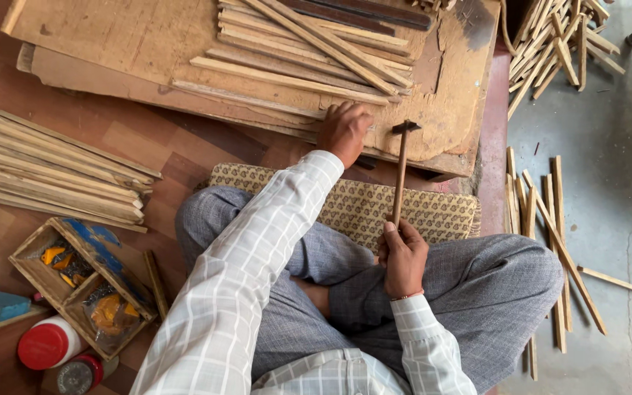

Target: The person sits on a floor mat and repeatedly picks up thin wooden sticks, places them on a workbench, and hammers nails into them. The person handles the sticks one at a time, using a hammer to drive nails into each stick before moving to the next.

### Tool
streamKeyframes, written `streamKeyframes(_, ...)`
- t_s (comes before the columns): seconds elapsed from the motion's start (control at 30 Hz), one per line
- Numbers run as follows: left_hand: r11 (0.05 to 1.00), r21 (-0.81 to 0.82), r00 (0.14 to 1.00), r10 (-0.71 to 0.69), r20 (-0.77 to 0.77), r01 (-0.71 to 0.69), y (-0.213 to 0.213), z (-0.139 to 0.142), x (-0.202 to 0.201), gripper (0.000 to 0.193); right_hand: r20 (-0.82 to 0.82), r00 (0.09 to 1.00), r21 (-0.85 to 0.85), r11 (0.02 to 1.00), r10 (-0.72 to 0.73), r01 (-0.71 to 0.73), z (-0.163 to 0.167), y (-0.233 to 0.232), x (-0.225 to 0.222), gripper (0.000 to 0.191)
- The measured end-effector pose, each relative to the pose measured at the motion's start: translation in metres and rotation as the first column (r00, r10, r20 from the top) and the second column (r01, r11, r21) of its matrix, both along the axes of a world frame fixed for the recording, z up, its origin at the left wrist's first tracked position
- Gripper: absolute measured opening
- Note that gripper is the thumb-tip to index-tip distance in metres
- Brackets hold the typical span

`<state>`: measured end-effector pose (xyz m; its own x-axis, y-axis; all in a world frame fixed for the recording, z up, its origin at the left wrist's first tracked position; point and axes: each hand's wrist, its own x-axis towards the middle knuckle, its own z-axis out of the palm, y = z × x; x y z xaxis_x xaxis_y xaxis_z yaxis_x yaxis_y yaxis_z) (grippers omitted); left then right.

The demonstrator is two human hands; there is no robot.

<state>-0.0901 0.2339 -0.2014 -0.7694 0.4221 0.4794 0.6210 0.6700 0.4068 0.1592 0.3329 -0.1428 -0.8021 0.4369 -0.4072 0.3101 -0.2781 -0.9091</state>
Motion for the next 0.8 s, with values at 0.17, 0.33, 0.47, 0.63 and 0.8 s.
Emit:
streamKeyframes(0.17,0.995,0.028,0.993,-0.096,-0.069,0.098,0.022,0.016,-0.005,0.011,0.001,1.0,-0.063,0.998,-0.015,0.015,-0.004,0.002,-0.003,0.023)
streamKeyframes(0.33,0.997,0.015,0.992,-0.077,0.096,0.076,0.038,0.034,-0.039,0.027,-0.01,1.0,-0.036,0.999,0.006,-0.007,-0.009,0.005,-0.003,0.016)
streamKeyframes(0.47,0.979,0.203,0.998,0.026,-0.054,-0.015,0.014,0.039,-0.037,0.043,0.0,1.0,-0.027,0.999,0.024,-0.024,-0.011,0.009,-0.004,0.012)
streamKeyframes(0.63,0.986,0.079,0.978,0.134,0.158,-0.148,-0.139,0.038,-0.022,0.038,-0.04,0.994,-0.091,0.991,0.099,-0.102,-0.012,0.012,-0.002,0.014)
streamKeyframes(0.8,0.847,-0.103,0.745,0.511,0.429,-0.522,-0.364,0.036,0.02,0.011,-0.052,0.994,-0.107,0.989,0.094,-0.099,-0.014,0.01,-0.004,0.017)
